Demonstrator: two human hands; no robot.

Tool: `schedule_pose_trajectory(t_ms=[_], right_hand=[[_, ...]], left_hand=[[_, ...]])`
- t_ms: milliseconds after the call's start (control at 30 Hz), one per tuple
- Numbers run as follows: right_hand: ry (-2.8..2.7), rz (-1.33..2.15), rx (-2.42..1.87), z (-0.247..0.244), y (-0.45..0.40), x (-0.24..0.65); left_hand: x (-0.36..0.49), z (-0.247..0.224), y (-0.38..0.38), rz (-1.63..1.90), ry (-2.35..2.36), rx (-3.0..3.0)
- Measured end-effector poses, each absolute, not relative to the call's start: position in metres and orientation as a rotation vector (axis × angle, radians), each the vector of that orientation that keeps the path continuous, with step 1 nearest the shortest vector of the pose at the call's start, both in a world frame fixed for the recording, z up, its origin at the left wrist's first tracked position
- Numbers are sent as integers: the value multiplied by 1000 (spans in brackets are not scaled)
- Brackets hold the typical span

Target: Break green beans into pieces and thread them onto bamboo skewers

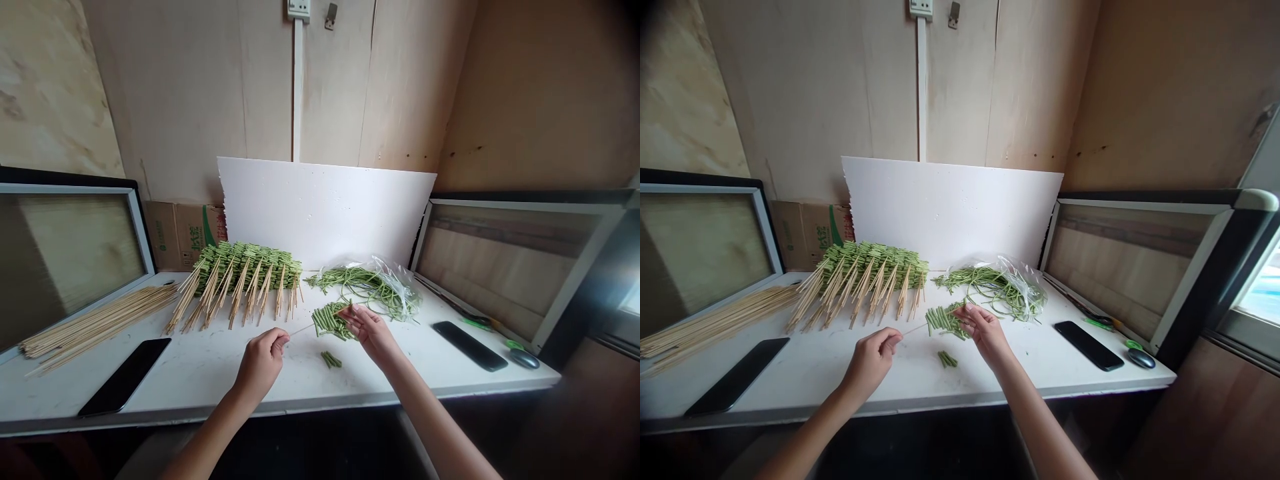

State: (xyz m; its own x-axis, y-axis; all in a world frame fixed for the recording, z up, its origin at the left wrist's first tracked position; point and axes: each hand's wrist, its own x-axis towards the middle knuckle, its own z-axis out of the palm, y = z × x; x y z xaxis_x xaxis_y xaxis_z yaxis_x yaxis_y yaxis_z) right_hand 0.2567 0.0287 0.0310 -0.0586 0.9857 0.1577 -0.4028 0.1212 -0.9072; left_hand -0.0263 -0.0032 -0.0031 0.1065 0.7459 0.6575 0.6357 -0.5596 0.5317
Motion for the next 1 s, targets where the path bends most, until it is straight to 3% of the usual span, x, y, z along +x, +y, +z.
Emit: schedule_pose_trajectory(t_ms=[1000], right_hand=[[-1132,1231,-876,37,26,261]], left_hand=[[-28,2,-7,1470,1383,2332]])
